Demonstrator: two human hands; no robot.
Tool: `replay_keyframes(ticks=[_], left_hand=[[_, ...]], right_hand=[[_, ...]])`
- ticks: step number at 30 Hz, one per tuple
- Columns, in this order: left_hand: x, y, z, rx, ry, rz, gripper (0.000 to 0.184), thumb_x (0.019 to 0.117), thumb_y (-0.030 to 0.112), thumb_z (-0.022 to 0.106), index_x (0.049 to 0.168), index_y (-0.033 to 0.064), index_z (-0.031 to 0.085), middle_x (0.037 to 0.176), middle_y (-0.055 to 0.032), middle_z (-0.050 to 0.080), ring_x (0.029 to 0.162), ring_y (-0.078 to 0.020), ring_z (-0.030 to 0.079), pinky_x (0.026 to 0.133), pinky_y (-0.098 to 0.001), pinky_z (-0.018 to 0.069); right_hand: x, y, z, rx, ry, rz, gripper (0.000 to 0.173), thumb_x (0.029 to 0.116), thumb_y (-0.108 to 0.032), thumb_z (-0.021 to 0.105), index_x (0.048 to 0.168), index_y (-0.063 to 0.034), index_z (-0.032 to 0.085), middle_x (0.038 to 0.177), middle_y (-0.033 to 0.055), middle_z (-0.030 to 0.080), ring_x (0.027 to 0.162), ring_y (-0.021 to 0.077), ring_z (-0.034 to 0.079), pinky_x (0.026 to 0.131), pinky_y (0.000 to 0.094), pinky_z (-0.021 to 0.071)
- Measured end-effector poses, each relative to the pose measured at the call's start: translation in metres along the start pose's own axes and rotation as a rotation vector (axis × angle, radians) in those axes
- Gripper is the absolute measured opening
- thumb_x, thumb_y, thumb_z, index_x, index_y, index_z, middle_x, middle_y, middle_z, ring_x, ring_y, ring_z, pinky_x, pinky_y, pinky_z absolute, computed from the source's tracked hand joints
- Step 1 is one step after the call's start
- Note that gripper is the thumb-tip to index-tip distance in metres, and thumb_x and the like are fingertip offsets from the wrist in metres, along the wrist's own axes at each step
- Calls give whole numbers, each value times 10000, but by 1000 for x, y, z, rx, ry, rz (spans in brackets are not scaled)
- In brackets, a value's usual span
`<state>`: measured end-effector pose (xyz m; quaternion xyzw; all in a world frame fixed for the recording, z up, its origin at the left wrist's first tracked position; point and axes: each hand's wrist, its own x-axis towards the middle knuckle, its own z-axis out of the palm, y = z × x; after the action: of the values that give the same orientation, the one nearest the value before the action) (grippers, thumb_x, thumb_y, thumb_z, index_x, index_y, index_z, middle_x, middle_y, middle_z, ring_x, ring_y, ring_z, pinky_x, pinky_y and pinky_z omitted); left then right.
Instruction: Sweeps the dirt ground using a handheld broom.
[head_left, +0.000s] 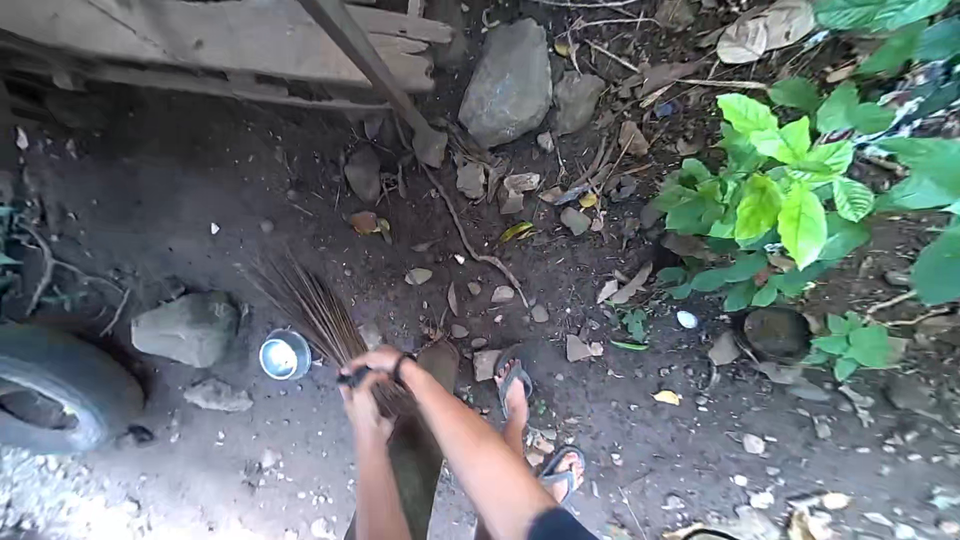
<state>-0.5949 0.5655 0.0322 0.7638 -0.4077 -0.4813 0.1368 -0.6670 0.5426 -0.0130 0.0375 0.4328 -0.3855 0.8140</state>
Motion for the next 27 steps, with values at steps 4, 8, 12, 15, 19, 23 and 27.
replay_keyframes(ticks=[4,8,12,15,19,23,27], left_hand=[[65,47,17,550,-467,-202,245,921,30,548,1164,60,540,849,-63,607,705,-141,605,608,-327,522],[-2,80,-36,908,-1000,-244,691,803,-8,634,1450,45,394,1088,-78,626,891,-132,632,787,-347,553],[-77,99,-116,939,-1022,-249,892,760,-15,671,1569,54,302,1236,-160,625,989,-186,652,866,-401,556],[-113,70,-167,795,-709,-110,934,728,33,708,1528,-60,237,1242,-133,606,1050,-91,653,920,-308,557],[-71,45,-129,685,-471,-189,698,825,53,645,1457,20,352,1000,-95,631,796,-130,641,683,-343,555],[-87,-17,-15,803,-745,-279,495,889,35,674,1351,9,498,972,-134,671,820,-206,666,708,-390,570],[-194,-93,34,871,-1230,-349,886,818,21,746,1559,-11,262,1372,-264,553,1227,-333,586,1033,-498,488]], right_hand=[[14,-8,-20,399,353,-15,389,1005,-162,648,1283,102,587,1275,226,626,1135,256,592,1010,400,455],[-91,48,49,972,569,-98,215,1029,-157,583,1159,10,620,840,74,639,639,105,572,560,267,484],[-175,78,110,1106,401,-98,204,1002,-25,549,1206,-19,537,902,54,641,758,117,636,690,297,558],[-168,94,121,884,119,49,235,973,-43,612,1195,3,555,937,72,634,811,132,614,756,326,540],[-97,82,98,774,84,98,232,998,-91,599,1196,31,607,981,107,637,801,152,587,727,327,513],[-130,134,0,842,469,-52,270,1045,-90,498,1243,62,601,1097,150,664,910,166,612,830,337,508],[-250,224,-46,1077,978,-99,246,1035,-83,484,1210,63,578,976,123,650,810,141,619,735,317,528]])
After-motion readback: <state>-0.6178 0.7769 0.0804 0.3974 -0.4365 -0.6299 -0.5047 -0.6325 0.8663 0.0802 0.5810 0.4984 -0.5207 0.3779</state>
